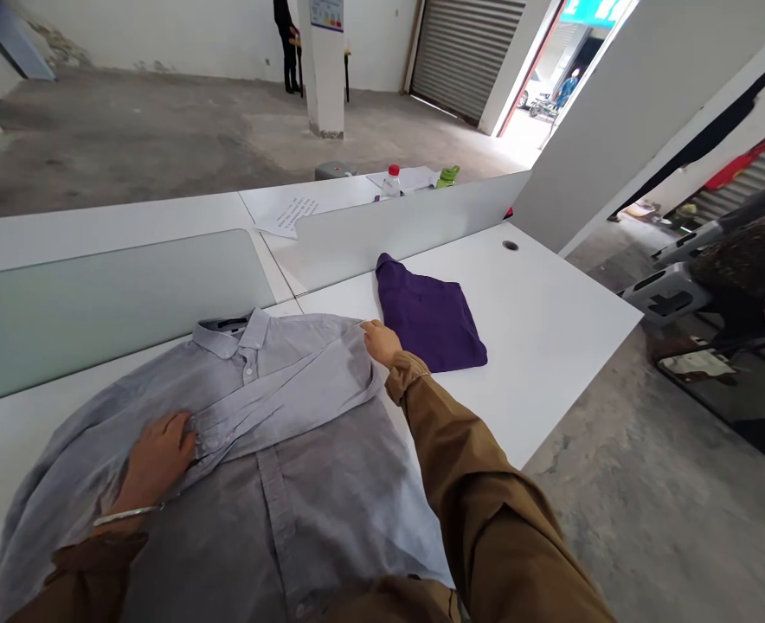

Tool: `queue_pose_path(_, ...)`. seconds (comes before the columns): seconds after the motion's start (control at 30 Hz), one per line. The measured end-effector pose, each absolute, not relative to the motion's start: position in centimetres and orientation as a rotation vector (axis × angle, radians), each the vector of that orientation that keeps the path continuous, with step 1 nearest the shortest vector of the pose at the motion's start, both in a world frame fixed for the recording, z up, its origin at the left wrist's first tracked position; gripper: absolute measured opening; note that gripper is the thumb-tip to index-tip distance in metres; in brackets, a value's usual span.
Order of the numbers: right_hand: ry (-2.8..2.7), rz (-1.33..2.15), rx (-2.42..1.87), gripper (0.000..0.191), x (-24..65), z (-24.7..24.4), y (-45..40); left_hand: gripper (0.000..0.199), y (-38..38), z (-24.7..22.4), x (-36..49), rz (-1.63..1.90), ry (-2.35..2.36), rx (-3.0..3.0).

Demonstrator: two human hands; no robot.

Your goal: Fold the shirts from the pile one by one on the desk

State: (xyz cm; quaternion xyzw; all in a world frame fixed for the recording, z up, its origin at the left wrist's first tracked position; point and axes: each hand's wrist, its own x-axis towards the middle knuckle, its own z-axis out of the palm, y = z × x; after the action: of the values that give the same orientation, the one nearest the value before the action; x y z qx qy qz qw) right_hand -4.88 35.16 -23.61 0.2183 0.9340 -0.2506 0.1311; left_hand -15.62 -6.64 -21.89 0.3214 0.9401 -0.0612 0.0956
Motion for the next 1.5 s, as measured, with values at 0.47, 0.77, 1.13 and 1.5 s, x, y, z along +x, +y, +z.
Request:
queue_pose_path(0.47,2.651,-0.481,0.444,0.033,-10.4,-26.8,35.6,0.031,-7.0,-20.1,-17.4,-0.061,2.683,0.739)
queue_pose_path(0.77,2.94,-0.692,0.281,0.038,-5.4,-24.7,29.7,0.04,-9.3,-20.2,-17.1,-0.054,2.766,0.828)
queue_pose_path(1.13,3.021,-0.867,0.302,0.041,-2.6,-21.9,28.9,0.049,-21.5,-11.7,-9.7,-0.105,2.972,0.391)
queue_pose_path(1.5,2.983,-0.892,0.511,0.04,10.9,-17.4,26.8,0.067,-26.9,-7.5,2.3,0.007,2.694,-0.126)
